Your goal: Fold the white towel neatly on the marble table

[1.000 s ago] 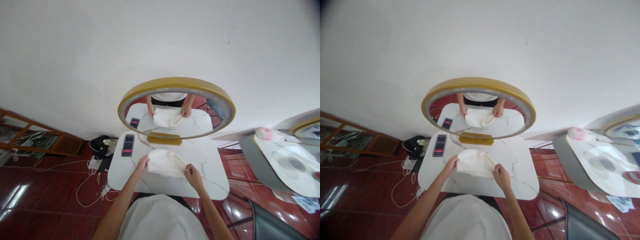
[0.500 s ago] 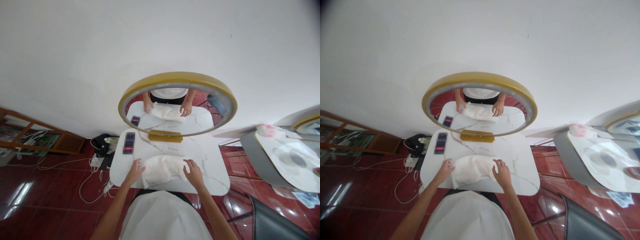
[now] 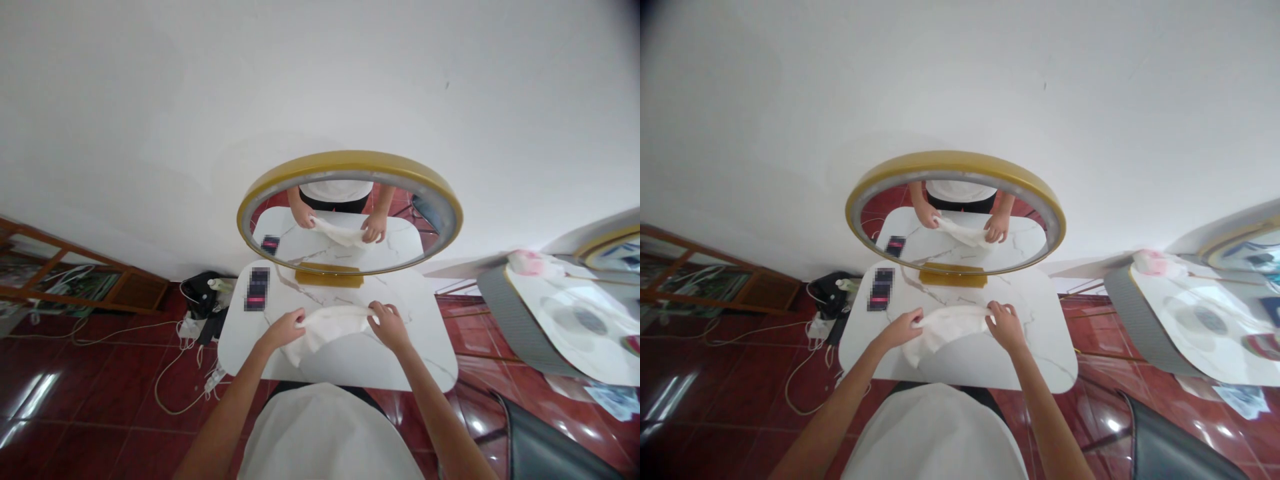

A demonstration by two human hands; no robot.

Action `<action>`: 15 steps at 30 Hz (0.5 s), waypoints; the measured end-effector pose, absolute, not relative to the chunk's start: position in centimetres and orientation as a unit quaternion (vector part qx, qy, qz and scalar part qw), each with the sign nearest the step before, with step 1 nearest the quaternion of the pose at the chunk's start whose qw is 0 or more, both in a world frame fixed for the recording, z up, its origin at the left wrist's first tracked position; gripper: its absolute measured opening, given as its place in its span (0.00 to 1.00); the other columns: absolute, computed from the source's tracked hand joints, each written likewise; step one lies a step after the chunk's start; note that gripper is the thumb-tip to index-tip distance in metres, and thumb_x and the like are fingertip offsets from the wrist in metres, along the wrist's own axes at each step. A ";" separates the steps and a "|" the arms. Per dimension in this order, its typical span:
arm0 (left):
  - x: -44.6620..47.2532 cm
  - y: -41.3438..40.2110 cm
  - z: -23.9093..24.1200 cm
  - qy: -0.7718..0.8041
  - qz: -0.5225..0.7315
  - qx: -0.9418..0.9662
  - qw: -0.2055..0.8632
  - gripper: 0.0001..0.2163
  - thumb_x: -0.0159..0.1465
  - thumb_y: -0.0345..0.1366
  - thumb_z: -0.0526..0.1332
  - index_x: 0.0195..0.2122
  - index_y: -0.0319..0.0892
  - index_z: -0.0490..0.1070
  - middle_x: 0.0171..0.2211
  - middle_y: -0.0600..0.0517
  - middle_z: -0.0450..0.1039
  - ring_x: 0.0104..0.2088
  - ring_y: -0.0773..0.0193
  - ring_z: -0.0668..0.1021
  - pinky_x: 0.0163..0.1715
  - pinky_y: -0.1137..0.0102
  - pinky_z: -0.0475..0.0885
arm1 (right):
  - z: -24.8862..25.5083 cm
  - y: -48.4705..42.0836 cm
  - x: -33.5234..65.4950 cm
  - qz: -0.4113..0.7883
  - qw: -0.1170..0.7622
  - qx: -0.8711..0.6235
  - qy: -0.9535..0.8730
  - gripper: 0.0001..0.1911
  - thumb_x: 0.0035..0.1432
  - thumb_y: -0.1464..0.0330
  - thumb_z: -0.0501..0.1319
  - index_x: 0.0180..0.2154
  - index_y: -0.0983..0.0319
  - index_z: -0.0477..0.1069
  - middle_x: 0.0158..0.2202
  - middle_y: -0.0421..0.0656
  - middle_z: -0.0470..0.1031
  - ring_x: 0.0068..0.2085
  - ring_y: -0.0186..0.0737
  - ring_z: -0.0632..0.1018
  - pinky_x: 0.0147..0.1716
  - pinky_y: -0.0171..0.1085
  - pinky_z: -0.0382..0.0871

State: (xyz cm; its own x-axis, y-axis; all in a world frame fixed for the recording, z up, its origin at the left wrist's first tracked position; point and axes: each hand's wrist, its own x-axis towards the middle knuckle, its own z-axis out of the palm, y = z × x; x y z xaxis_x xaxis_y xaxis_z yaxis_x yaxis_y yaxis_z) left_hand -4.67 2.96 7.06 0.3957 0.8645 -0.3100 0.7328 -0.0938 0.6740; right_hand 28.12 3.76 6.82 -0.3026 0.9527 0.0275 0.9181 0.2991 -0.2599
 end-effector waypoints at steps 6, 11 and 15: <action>-5.4 2.6 12.7 0.522 0.161 0.806 0.227 0.06 0.54 0.29 0.57 0.32 0.44 0.62 0.36 0.52 0.66 0.40 0.60 0.69 0.41 0.66 0.62 | 11.1 1.6 29.7 0.044 0.211 -0.564 -0.797 0.08 0.56 0.69 0.55 0.39 0.59 0.65 0.42 0.45 0.72 0.46 0.42 0.70 0.49 0.43 0.56; -5.5 -2.7 8.5 0.486 0.103 0.842 0.210 0.08 0.57 0.30 0.59 0.38 0.44 0.65 0.46 0.48 0.66 0.49 0.57 0.67 0.50 0.60 0.60 | 7.0 -3.4 29.5 0.081 0.167 -0.567 -0.802 0.11 0.54 0.71 0.56 0.41 0.60 0.67 0.44 0.46 0.71 0.47 0.44 0.69 0.48 0.44 0.58; -6.4 -6.9 3.7 0.540 0.083 0.788 0.284 0.03 0.62 0.34 0.54 0.33 0.44 0.66 0.35 0.51 0.68 0.39 0.61 0.71 0.42 0.63 0.65 | 2.3 -7.3 30.0 0.176 0.105 -0.541 -0.815 0.06 0.54 0.67 0.57 0.36 0.57 0.69 0.44 0.44 0.71 0.46 0.44 0.71 0.48 0.44 0.60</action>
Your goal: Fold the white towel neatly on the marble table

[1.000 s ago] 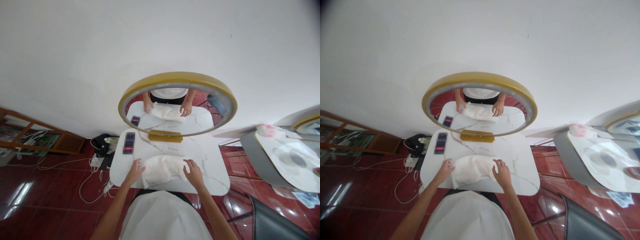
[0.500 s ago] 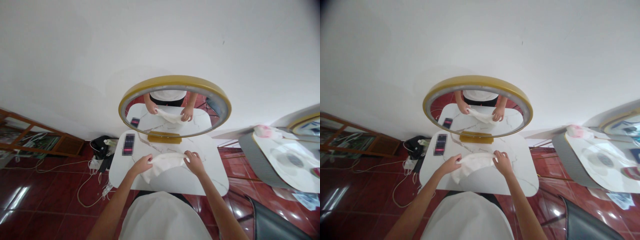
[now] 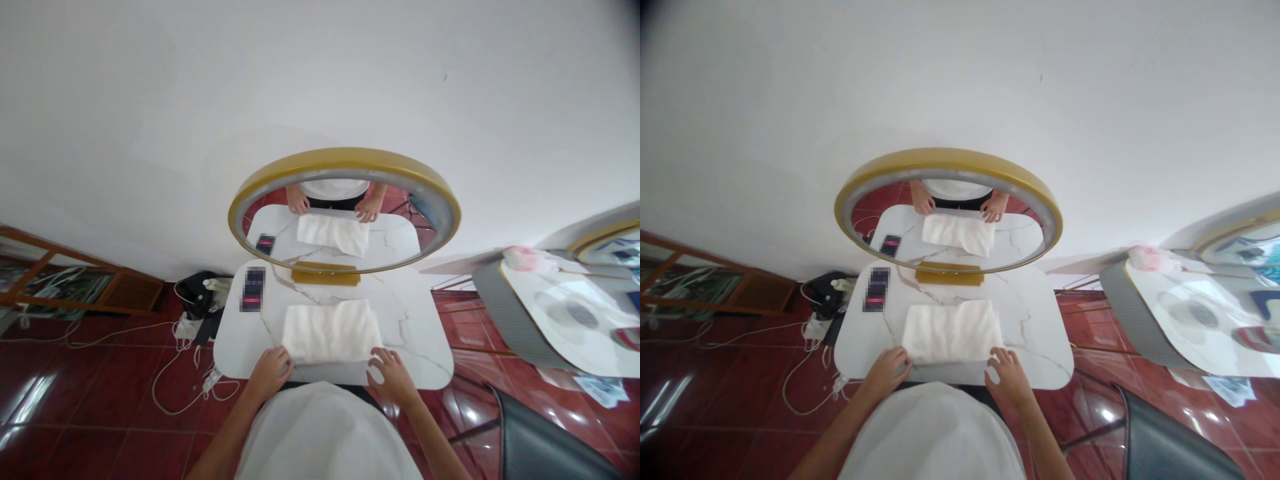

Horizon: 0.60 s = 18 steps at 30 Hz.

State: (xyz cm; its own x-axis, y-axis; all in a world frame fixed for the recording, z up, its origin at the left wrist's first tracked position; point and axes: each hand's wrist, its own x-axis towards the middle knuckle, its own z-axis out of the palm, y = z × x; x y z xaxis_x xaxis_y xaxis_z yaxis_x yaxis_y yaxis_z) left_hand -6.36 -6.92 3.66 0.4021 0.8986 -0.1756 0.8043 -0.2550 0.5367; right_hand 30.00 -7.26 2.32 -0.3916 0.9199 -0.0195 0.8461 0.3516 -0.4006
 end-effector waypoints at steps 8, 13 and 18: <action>-5.9 -3.9 -1.4 0.724 0.248 0.504 0.400 0.17 0.57 0.43 0.58 0.45 0.41 0.63 0.39 0.48 0.69 0.37 0.60 0.74 0.41 0.63 0.69 | -2.1 -5.1 29.4 0.206 0.174 -0.757 -0.595 0.21 0.58 0.53 0.49 0.46 0.60 0.63 0.40 0.49 0.71 0.33 0.42 0.76 0.30 0.40 0.68; -5.5 -1.5 -2.8 0.711 0.260 0.478 0.446 0.14 0.56 0.45 0.58 0.37 0.40 0.67 0.32 0.49 0.72 0.33 0.61 0.75 0.36 0.66 0.71 | -3.6 -2.4 29.3 0.226 0.120 -0.753 -0.606 0.16 0.59 0.58 0.48 0.35 0.60 0.68 0.25 0.43 0.73 0.28 0.41 0.76 0.26 0.36 0.65; -6.5 -3.1 -3.0 0.713 0.276 0.479 0.431 0.13 0.58 0.46 0.55 0.36 0.41 0.65 0.32 0.51 0.71 0.34 0.62 0.75 0.37 0.66 0.71 | -3.1 -4.0 30.5 0.225 0.065 -0.760 -0.606 0.14 0.60 0.61 0.48 0.31 0.59 0.68 0.24 0.42 0.72 0.27 0.39 0.75 0.26 0.35 0.63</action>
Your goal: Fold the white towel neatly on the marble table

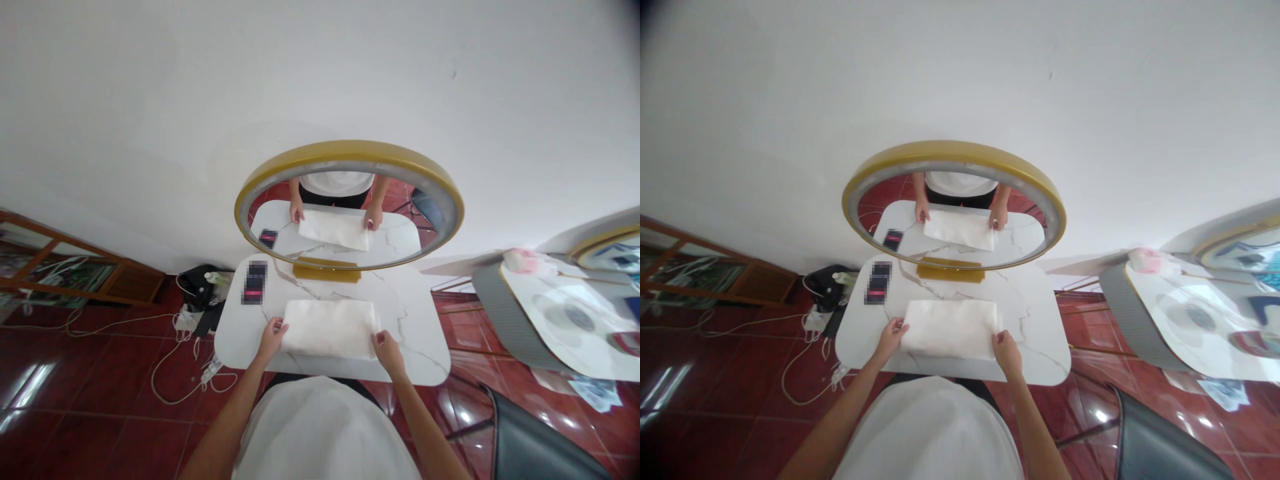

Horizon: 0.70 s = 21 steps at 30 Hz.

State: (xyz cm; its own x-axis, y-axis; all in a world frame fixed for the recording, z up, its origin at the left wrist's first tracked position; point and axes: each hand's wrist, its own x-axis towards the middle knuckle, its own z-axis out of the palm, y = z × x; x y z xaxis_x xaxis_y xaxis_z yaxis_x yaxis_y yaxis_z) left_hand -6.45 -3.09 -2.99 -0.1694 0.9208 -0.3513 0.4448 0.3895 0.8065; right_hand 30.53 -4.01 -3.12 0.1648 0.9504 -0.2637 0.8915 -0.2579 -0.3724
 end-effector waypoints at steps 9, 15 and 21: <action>-4.4 -5.8 -0.8 0.642 0.164 0.706 0.250 0.18 0.64 0.41 0.52 0.55 0.44 0.60 0.53 0.45 0.64 0.56 0.56 0.65 0.56 0.58 0.58 | 1.0 -5.6 24.8 0.096 0.057 -0.651 -0.751 0.26 0.59 0.61 0.50 0.58 0.58 0.56 0.57 0.50 0.61 0.57 0.51 0.62 0.54 0.49 0.54; -1.7 -5.5 -1.2 0.497 0.072 0.833 0.234 0.25 0.66 0.44 0.50 0.63 0.52 0.47 0.64 0.53 0.50 0.63 0.59 0.53 0.61 0.59 0.48 | -0.2 -5.4 21.9 0.109 0.005 -0.548 -0.829 0.37 0.55 0.51 0.54 0.63 0.47 0.43 0.65 0.41 0.47 0.64 0.54 0.49 0.58 0.57 0.42; -1.9 -6.9 -1.7 0.472 0.049 0.852 0.222 0.28 0.65 0.46 0.51 0.64 0.53 0.41 0.65 0.53 0.44 0.65 0.57 0.48 0.62 0.56 0.42 | -1.4 -7.4 22.9 0.117 -0.016 -0.550 -0.827 0.38 0.56 0.50 0.53 0.63 0.47 0.39 0.66 0.42 0.43 0.64 0.55 0.47 0.58 0.60 0.38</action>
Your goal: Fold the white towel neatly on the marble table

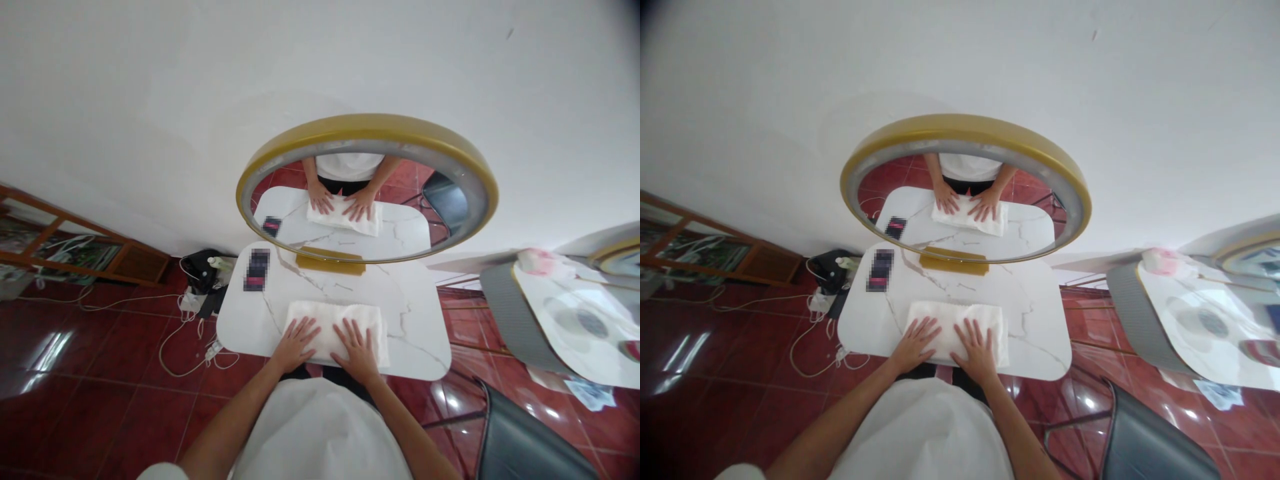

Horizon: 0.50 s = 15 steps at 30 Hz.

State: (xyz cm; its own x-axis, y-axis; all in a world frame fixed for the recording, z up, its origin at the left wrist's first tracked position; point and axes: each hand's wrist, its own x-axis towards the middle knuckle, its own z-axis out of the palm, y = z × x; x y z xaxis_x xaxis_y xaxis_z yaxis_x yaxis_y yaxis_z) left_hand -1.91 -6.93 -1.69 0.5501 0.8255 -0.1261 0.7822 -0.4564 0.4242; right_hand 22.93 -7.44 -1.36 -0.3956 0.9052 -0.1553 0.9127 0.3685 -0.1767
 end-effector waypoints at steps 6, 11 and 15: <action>-3.0 -6.0 -1.5 0.421 0.029 0.872 0.247 0.36 0.59 0.54 0.55 0.64 0.54 0.39 0.66 0.52 0.41 0.65 0.54 0.48 0.62 0.55 0.41 | -2.0 -7.7 23.5 -0.116 0.015 0.532 0.839 0.40 0.55 0.49 0.53 0.63 0.48 0.38 0.66 0.43 0.41 0.64 0.55 0.46 0.57 0.62 0.36; -3.1 -2.7 -1.5 0.439 0.022 0.863 0.248 0.37 0.57 0.54 0.58 0.64 0.54 0.41 0.66 0.52 0.42 0.64 0.53 0.49 0.62 0.56 0.40 | -2.3 -4.4 22.7 -0.094 0.003 0.547 0.831 0.39 0.56 0.51 0.53 0.63 0.48 0.39 0.66 0.42 0.42 0.64 0.54 0.46 0.57 0.62 0.37; -2.8 0.5 -1.5 0.463 0.035 0.851 0.244 0.34 0.59 0.53 0.56 0.64 0.54 0.44 0.66 0.53 0.43 0.64 0.54 0.49 0.62 0.56 0.40 | -2.1 -0.9 21.8 -0.091 0.001 0.563 0.822 0.38 0.56 0.52 0.53 0.63 0.48 0.39 0.66 0.41 0.42 0.65 0.54 0.45 0.57 0.62 0.38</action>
